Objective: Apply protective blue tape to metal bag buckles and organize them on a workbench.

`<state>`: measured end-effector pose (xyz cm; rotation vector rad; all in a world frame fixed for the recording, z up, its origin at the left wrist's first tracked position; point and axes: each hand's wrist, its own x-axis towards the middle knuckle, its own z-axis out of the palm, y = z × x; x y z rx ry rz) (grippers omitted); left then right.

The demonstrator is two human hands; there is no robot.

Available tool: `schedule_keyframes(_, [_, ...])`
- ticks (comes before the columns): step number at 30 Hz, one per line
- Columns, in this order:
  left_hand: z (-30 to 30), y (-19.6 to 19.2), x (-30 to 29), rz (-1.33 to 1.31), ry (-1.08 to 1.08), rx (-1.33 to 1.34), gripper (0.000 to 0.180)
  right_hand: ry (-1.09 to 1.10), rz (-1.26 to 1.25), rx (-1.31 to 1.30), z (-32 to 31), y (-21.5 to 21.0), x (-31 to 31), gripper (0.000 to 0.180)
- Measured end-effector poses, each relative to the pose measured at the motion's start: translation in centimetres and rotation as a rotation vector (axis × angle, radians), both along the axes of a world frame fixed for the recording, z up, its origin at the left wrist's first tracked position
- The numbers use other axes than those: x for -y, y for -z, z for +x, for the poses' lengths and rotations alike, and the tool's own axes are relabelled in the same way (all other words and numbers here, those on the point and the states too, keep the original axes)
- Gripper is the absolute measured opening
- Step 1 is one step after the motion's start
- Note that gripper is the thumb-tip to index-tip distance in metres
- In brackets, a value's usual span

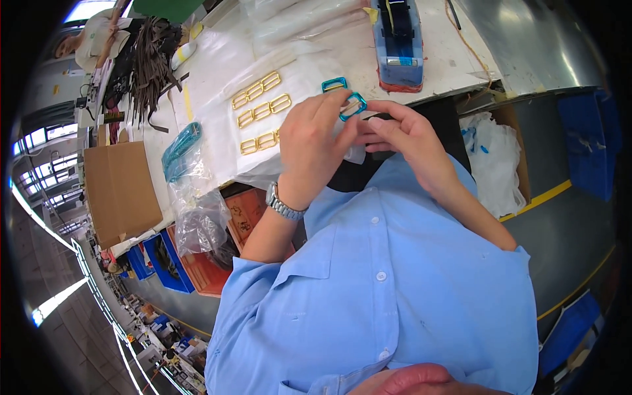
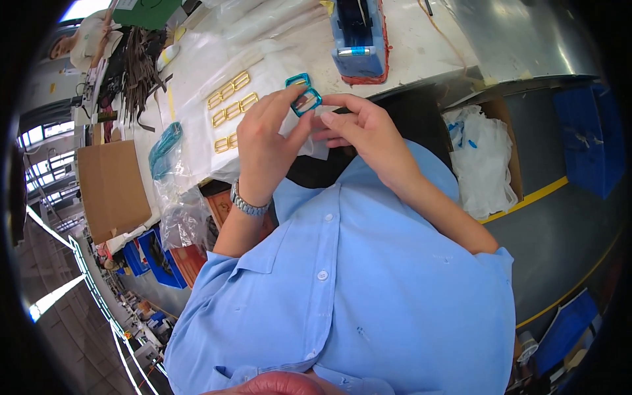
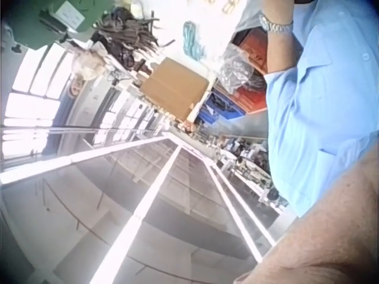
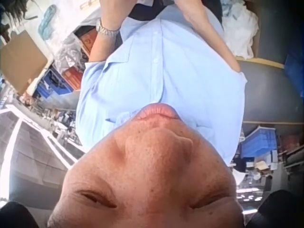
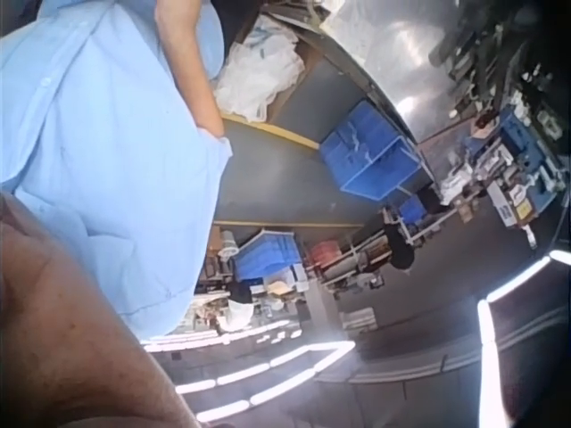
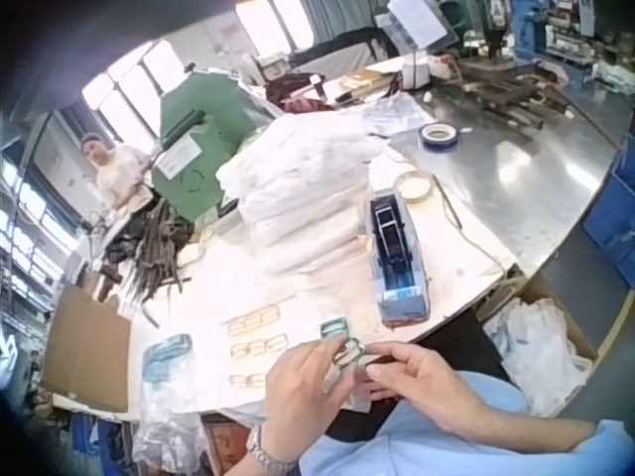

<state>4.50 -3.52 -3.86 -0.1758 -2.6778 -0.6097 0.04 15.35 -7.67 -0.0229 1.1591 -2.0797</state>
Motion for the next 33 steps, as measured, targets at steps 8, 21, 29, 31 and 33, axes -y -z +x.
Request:
schedule_keyframes(8, [-4.0,1.9,5.3,-0.028,0.121,0.032,0.034,-0.349,0.422,-0.638,0.0,1.2,0.2,0.060])
schedule_keyframes(21, [-1.0,-0.2,10.7,0.006,-0.183,0.021,0.012,-0.187,0.368,-0.510,-0.4,-1.6,-2.8,0.025])
schedule_keyframes(29, [-0.2,0.0,10.8,-0.366,-0.004,0.164,0.013,0.401,0.582,-0.791,-5.9,-4.5,-4.8,0.025])
schedule_keyframes(31, [-0.6,0.1,10.7,-0.367,0.011,0.160,0.014,0.393,0.597,-0.804,-7.4,-3.3,-4.8,0.028])
schedule_keyframes(33, [-0.8,0.4,11.0,-0.353,0.064,0.129,0.016,0.251,0.608,-0.797,-8.0,-3.2,-3.9,0.031])
